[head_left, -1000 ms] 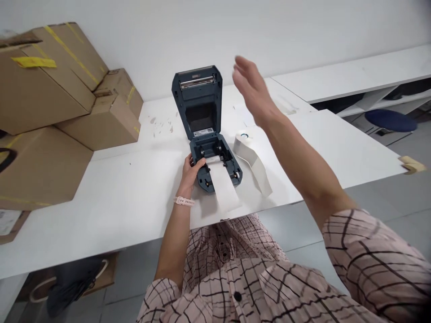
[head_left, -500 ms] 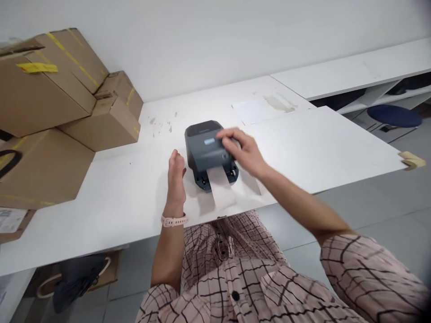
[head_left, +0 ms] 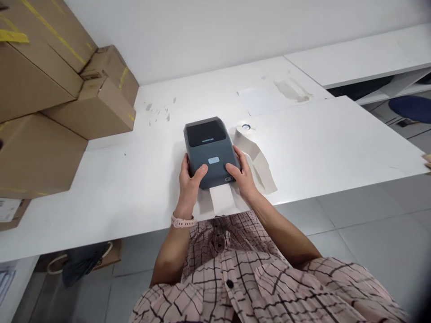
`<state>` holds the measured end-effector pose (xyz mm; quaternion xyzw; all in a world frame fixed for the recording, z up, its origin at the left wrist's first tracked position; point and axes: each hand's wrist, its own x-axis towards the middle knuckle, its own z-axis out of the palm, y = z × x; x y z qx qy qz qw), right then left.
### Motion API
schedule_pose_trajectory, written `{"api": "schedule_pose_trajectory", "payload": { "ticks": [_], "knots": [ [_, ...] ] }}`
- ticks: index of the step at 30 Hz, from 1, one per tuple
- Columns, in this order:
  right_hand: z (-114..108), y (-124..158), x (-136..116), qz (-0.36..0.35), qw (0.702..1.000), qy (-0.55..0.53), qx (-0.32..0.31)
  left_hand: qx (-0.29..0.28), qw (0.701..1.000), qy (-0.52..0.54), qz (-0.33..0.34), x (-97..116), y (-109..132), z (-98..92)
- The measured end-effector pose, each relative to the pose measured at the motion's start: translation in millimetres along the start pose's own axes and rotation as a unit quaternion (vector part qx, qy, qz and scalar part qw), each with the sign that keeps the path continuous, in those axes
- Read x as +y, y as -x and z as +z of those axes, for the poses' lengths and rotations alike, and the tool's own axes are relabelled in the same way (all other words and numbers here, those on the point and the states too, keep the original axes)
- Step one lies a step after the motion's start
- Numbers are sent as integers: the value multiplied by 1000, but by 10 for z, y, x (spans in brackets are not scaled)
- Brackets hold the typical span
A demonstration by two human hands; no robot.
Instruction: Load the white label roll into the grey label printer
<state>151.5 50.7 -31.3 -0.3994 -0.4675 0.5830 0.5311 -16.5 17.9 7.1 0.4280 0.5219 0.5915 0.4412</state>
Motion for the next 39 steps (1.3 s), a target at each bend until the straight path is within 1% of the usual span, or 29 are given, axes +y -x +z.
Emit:
{"api": "schedule_pose_trajectory", "payload": {
  "ticks": [2, 3, 4, 5, 7, 8, 9, 10, 11, 13, 14, 16, 18, 19, 20, 21, 22, 24, 25, 26, 28, 29, 30, 31, 32, 33, 35, 37, 39],
  "knots": [
    [12, 7, 41, -23, 1000, 3, 9, 0, 1000, -10, 0, -20, 19, -9],
    [14, 7, 54, -24, 1000, 6, 9, 10, 1000, -14, -9, -43, 66, -13],
    [13, 3, 62, -21, 1000, 12, 7, 32, 999, -22, -16, -77, 145, -15],
    [9, -1, 66, -16, 1000, 18, 3, 67, 997, -31, -25, -121, 253, -13],
    [0, -11, 71, -10, 1000, 27, -1, 172, 982, -71, -15, -229, 529, 7],
    [-3, -15, 75, -12, 999, 30, 0, 214, 973, -86, -13, -279, 673, 26],
    [-5, -19, 81, -17, 999, 34, 3, 236, 968, -87, -22, -316, 801, 49],
    [-6, -22, 92, -24, 999, 37, 8, 200, 975, -81, -45, -334, 902, 77],
    [-6, -25, 106, -32, 999, 41, 12, 152, 983, -73, -75, -330, 967, 108],
    [-7, -30, 140, -44, 997, 54, 18, 59, 986, -29, -154, -272, 985, 174],
    [-8, -32, 156, -46, 997, 61, 15, 32, 981, 2, -189, -229, 950, 204],
    [-12, -28, 163, -47, 996, 73, 1, 9, 973, 57, -223, -153, 852, 244],
    [-14, -8, 113, -66, 993, 102, 2, 1, 974, 68, -215, -122, 783, 252],
    [-13, 10, 63, -93, 987, 132, 12, 1, 977, 55, -205, -129, 773, 242],
    [-9, 32, -2, -134, 975, 173, 23, 1, 980, 35, -196, -149, 777, 225],
    [-4, 55, -77, -185, 957, 221, 31, -1, 982, 11, -188, -179, 794, 200],
    [5, 79, -156, -239, 932, 269, 30, -3, 984, -14, -177, -215, 817, 170],
    [28, 112, -296, -335, 875, 350, -1, -2, 988, -53, -148, -285, 867, 98],
    [42, 119, -345, -371, 847, 381, -23, 12, 989, -67, -130, -311, 884, 60],
    [59, 119, -375, -397, 822, 407, -43, 42, 990, -78, -107, -328, 891, 25],
    [96, 107, -384, -429, 783, 447, -57, 136, 984, -102, -51, -330, 867, -29],
    [112, 100, -371, -436, 770, 462, -55, 181, 977, -114, -18, -316, 835, -44],
    [123, 95, -353, -436, 764, 473, -53, 209, 970, -124, 12, -292, 794, -50],
    [126, 95, -337, -429, 764, 478, -54, 217, 967, -130, 37, -262, 746, -45],
    [118, 102, -328, -415, 773, 476, -62, 209, 968, -131, 51, -226, 697, -32],
    [97, 115, -327, -394, 789, 465, -76, 192, 972, -125, 55, -186, 651, -12],
    [20, 161, -351, -338, 838, 415, -100, 156, 981, -107, 47, -107, 579, 36],
    [-87, 214, -407, -272, 890, 347, -112, 132, 985, -97, 46, -32, 533, 70],
    [-184, 242, -499, -206, 929, 280, -124, 114, 987, -91, 67, 44, 478, 69]
  ]
}}
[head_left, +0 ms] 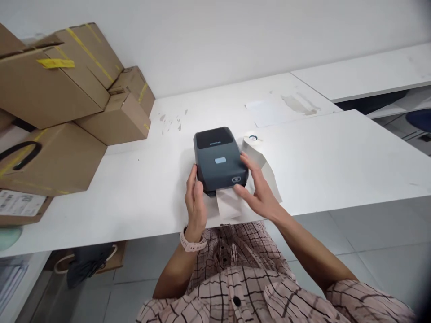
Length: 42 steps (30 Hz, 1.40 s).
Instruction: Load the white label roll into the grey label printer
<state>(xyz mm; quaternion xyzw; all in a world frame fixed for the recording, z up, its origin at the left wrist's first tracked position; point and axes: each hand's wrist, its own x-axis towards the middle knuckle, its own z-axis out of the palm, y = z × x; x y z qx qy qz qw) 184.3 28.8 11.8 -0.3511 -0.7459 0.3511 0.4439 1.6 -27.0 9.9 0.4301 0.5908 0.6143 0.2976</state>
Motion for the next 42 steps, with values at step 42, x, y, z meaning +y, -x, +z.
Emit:
{"api": "schedule_pose_trajectory", "payload": {
  "ticks": [42],
  "knots": [
    [-630, -1600, 88, -9, 883, -95, -460, -146, 987, 45, -55, -572, -1271, -70]
  ]
}}
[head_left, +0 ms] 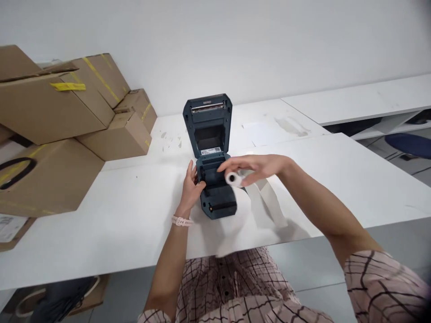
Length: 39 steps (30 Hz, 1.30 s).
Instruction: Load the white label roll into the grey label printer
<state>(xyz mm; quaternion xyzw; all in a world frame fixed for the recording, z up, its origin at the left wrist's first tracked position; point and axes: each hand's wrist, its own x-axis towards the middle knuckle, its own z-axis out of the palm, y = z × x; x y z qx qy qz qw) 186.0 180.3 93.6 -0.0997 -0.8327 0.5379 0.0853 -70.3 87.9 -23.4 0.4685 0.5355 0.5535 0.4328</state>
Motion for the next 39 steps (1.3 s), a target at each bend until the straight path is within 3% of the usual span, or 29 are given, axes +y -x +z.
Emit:
{"api": "schedule_pose_trajectory", "payload": {
  "ticks": [3, 5, 7, 8, 10, 14, 17, 20, 25, 27, 29, 31, 33, 36, 39],
  "knots": [
    [-1, 821, 144, -29, 993, -15, 117, 4, 1000, -22, -2, 22, 23, 9],
    [76, 1405, 292, -56, 958, -39, 279, 14, 999, -40, -12, 51, 40, 20],
    [188, 1885, 414, -109, 910, -69, 395, 24, 998, -46, -21, 80, 55, 32],
    [238, 2056, 457, -103, 893, -77, 432, 26, 998, -46, -23, 91, 59, 37],
    [287, 2227, 524, -25, 896, -72, 437, 27, 998, -47, -24, 102, 64, 42],
    [175, 1999, 766, 146, 932, -19, 332, 26, 998, -50, -19, 89, 60, 38],
    [70, 1681, 1054, 181, 924, -43, 333, 32, 998, -51, -17, 74, 55, 34],
    [-18, 1570, 1208, 191, 933, -64, 299, 32, 998, -45, -17, 72, 54, 32],
    [-368, 1617, 1014, 179, 934, -55, 306, 17, 999, -40, -19, 85, 47, 32],
    [-538, 1439, 935, 189, 939, -43, 285, 13, 999, -35, -21, 84, 37, 36],
    [-650, 1124, 931, 212, 952, -18, 220, 16, 999, -28, -19, 72, 24, 41],
    [-686, 778, 994, 235, 959, 3, 157, 19, 1000, -20, -13, 54, 16, 44],
    [-668, 519, 1071, 245, 960, 12, 134, 19, 1000, -13, -8, 40, 14, 43],
    [-613, 375, 1070, 231, 961, 5, 152, 12, 1000, -9, -8, 38, 20, 35],
    [-559, 352, 804, 168, 965, -26, 199, 8, 1000, -9, -19, 48, 22, 26]
  ]
}}
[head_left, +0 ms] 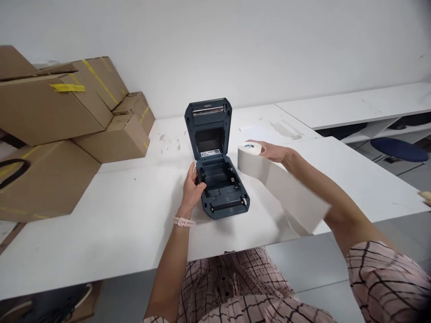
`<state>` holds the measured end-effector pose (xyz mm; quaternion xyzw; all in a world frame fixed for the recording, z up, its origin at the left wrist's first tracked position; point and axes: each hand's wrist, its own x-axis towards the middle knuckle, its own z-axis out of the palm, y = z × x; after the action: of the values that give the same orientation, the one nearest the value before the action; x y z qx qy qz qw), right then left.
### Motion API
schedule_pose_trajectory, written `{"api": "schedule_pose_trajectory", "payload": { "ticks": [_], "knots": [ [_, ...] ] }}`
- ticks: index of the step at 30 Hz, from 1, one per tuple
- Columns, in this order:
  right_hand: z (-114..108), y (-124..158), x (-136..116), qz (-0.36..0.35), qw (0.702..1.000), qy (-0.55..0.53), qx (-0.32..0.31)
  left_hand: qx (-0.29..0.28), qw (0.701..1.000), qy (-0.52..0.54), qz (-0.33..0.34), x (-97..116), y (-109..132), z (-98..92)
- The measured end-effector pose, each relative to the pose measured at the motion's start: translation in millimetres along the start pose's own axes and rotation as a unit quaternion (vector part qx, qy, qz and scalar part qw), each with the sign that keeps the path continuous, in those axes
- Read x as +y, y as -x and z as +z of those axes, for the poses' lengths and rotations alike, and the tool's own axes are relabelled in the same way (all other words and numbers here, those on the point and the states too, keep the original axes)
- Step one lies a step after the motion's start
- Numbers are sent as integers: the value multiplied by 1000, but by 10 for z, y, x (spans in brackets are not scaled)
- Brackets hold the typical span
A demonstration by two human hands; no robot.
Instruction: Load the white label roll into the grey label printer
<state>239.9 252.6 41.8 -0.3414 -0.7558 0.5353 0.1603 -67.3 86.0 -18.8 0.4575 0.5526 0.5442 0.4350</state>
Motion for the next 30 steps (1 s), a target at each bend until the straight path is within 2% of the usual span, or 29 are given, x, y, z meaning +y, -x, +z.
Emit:
{"api": "schedule_pose_trajectory", "payload": {
  "ticks": [3, 5, 7, 10, 14, 16, 18, 20, 22, 24, 27, 30],
  "knots": [
    [162, 35, -498, -72, 997, 16, -16, -9, 1000, 17, 0, -4, -11, -10],
    [361, -42, -852, -82, 988, 117, -65, -17, 999, 41, 0, -14, -20, -16],
    [602, -186, -1113, -65, 959, 251, -115, -24, 998, 65, -7, -22, -25, -20],
    [943, -441, -1247, -41, 899, 408, -152, -28, 996, 81, -17, -25, -18, -25],
    [1205, -704, -1113, -20, 848, 500, -174, -37, 996, 80, -16, -34, -7, -41],
    [1244, -756, -1021, -7, 841, 512, -176, -43, 996, 75, -10, -48, -8, -51],
    [1240, -716, -945, -14, 848, 505, -160, -47, 997, 68, -4, -64, -10, -56],
    [1222, -556, -882, -67, 864, 484, -120, -46, 997, 60, -2, -75, -6, -53],
    [1226, -281, -814, -149, 874, 454, -83, -44, 998, 53, 3, -77, 5, -42],
    [1271, 53, -722, -205, 876, 428, -90, -43, 998, 48, 14, -68, 17, -29],
    [1401, 486, -529, -218, 882, 400, -123, -41, 998, 45, 25, -42, 34, -9],
    [1546, 677, -319, -225, 893, 375, -102, -30, 999, 41, 18, -5, 60, 14]
  ]
}}
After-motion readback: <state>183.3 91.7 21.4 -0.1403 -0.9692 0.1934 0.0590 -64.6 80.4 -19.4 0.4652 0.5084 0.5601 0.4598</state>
